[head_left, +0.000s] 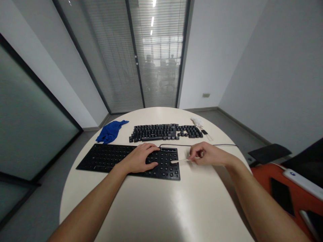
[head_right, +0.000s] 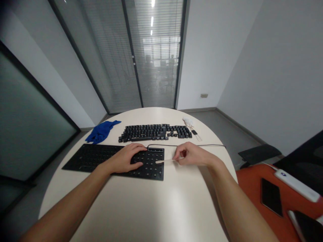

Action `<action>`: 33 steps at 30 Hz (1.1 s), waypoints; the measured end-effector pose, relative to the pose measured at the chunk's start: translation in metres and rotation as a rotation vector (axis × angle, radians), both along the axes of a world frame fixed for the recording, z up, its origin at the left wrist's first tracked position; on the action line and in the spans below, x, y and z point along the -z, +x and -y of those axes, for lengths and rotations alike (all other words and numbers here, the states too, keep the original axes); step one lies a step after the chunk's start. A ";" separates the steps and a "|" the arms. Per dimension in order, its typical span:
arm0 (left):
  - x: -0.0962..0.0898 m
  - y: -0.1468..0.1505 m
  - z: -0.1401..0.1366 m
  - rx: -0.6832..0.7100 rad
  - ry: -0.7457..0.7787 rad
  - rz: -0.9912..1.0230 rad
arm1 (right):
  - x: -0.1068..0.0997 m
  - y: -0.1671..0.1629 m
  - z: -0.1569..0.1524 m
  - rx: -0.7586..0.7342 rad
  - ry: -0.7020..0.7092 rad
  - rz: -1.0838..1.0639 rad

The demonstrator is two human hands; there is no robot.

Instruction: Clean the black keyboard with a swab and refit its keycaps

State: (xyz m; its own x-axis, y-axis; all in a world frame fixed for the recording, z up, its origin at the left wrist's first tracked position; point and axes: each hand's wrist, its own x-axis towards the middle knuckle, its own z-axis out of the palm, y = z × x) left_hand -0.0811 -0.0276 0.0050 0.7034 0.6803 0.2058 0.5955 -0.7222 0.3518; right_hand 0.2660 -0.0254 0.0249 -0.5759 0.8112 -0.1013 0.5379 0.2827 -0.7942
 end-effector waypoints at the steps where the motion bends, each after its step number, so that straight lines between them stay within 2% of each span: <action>1: 0.000 0.000 0.000 -0.001 0.000 0.000 | 0.000 0.000 0.000 -0.004 -0.004 0.000; 8: -0.001 0.001 0.001 -0.008 0.000 0.003 | 0.002 -0.003 0.001 -0.056 -0.047 0.026; 33: -0.001 0.003 -0.001 -0.002 0.002 0.009 | 0.002 -0.015 0.004 -0.101 0.003 -0.003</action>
